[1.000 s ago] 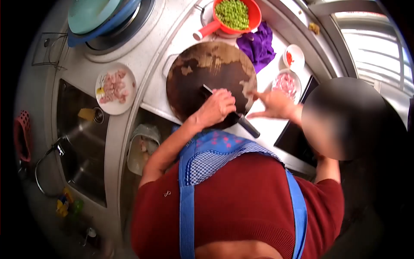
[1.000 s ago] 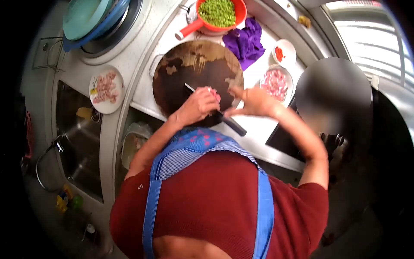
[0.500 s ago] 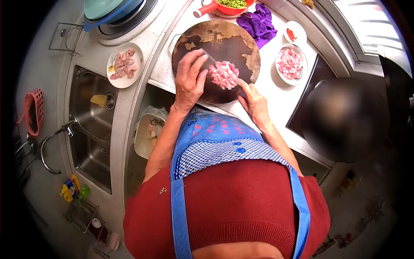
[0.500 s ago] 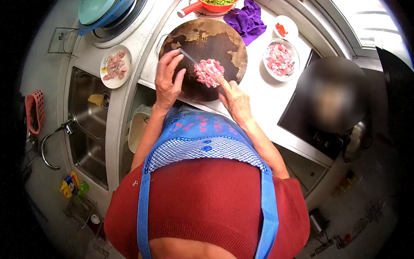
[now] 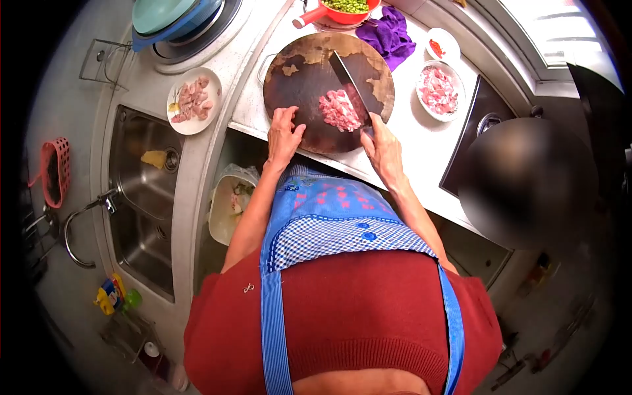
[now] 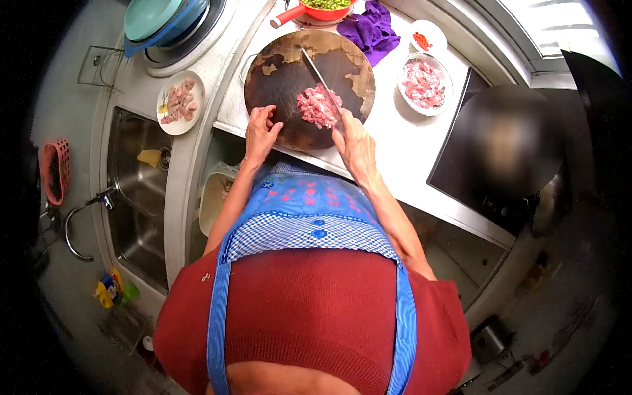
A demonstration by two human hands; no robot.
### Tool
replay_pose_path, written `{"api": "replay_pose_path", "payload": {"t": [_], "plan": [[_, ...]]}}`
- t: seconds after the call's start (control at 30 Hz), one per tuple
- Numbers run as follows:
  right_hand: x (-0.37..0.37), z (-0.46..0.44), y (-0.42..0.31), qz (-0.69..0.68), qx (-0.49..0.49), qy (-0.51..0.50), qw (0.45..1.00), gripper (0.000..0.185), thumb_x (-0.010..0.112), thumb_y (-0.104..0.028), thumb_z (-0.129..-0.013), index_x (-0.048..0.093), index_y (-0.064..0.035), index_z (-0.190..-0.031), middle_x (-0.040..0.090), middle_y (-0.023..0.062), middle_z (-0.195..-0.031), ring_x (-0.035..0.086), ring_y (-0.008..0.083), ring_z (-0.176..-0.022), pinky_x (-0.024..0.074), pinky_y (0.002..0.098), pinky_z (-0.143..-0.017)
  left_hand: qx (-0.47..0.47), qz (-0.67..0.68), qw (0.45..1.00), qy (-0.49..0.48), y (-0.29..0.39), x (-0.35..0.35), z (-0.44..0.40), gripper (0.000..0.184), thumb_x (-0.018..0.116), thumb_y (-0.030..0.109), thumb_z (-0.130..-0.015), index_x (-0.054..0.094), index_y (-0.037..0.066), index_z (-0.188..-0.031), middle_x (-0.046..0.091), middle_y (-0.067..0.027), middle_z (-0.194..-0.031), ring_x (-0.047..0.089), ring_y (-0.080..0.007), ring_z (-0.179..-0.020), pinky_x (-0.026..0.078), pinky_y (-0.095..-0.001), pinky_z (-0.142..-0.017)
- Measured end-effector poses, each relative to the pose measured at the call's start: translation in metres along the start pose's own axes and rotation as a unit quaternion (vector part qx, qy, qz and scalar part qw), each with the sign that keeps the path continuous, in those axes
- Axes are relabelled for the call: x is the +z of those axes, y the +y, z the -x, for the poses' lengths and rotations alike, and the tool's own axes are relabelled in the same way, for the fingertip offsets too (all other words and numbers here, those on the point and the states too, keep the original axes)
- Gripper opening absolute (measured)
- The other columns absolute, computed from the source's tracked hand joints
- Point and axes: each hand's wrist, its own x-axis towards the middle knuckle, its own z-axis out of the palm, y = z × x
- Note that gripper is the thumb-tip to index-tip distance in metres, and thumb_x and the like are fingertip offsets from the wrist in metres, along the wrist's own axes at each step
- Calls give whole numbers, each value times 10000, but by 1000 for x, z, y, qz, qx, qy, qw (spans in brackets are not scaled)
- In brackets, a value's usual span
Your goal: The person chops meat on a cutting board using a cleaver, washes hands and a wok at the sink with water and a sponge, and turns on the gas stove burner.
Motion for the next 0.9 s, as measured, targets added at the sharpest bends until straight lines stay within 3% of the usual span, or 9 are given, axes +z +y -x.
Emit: {"api": "replay_pose_path", "payload": {"t": [0.03, 0.13, 0.2, 0.33, 0.47, 0.6, 0.67, 0.73, 0.9], "plan": [[2, 3, -4, -27, -47, 62, 997, 350, 581, -105, -828, 470, -57, -1156, 591, 230, -857, 589, 420, -785, 465, 446, -643, -6, -42, 999, -6, -3, -1, 0, 434, 692, 40, -702, 549, 31, -1111, 506, -98, -957, 529, -218, -699, 472, -337, -666], [18, 4, 13, 68, 22, -74, 995, 383, 587, -100, -818, 462, -49, -1177, 588, 209, -888, 592, 403, -814, 473, 439, -673, 6, -52, 998, -18, -13, -3, -2, 469, 738, 55, -665, 548, 41, -1094, 513, -93, -915, 524, -218, -692, 467, -340, -642], [14, -4, 7, 80, 36, -85, 992, 403, 593, -97, -808, 460, -49, -1185, 593, 205, -896, 596, 398, -828, 478, 438, -687, 12, -42, 999, -15, -16, -4, -4, 487, 758, 63, -644, 550, 52, -1085, 517, -81, -888, 518, -213, -683, 464, -335, -633], [9, 2, -4, 35, -32, 34, 998, 423, 609, -108, -792, 459, -55, -1184, 600, 207, -888, 595, 403, -819, 485, 445, -679, 7, -23, 1000, -12, -18, -3, 1, 466, 758, 77, -662, 567, 63, -1087, 504, -46, -849, 489, -164, -671, 458, -295, -626], [6, -14, 23, 46, 10, -87, 995, 349, 590, -111, -807, 483, -62, -1136, 589, 202, -776, 606, 390, -738, 468, 430, -640, 26, -1, 1000, 4, -23, -3, -4, 448, 737, 56, -689, 574, 46, -1106, 516, -55, -874, 500, -149, -680, 467, -281, -632], [-17, -39, 12, 5, -79, -16, 997, 323, 614, -110, -772, 500, -93, -1074, 601, 185, -868, 596, 386, -817, 477, 430, -663, -12, 92, 996, -12, -27, -12, 6, 411, 692, 24, -718, 563, 22, -1108, 532, -84, -936, 531, -167, -730, 494, -284, -652], [-9, -48, 45, 115, -93, -117, 982, 334, 630, -105, -759, 494, -90, -1063, 599, 181, -862, 597, 388, -812, 477, 430, -652, -21, 93, 995, -4, -28, -18, 10, 408, 684, 19, -730, 566, 17, -1121, 543, -87, -960, 552, -157, -747, 508, -271, -665], [-17, -63, 43, 97, -137, -108, 980, 317, 637, -107, -755, 495, -78, -1037, 593, 184, -816, 600, 393, -786, 468, 431, -633, -29, 101, 994, 6, -32, -25, 16, 402, 674, 17, -738, 572, 26, -1127, 555, -92, -976, 567, -153, -740, 509, -266, -665], [-22, -67, 58, 2, -59, -131, 990, 257, 609, -112, -767, 502, -60, -994, 580, 204, -747, 596, 405, -738, 451, 441, -614, -77, 128, 988, 40, -28, -47, 40, 355, 647, 9, -766, 583, 15, -1116, 573, -65, -958, 550, -118, -714, 486, -239, -644]]}}
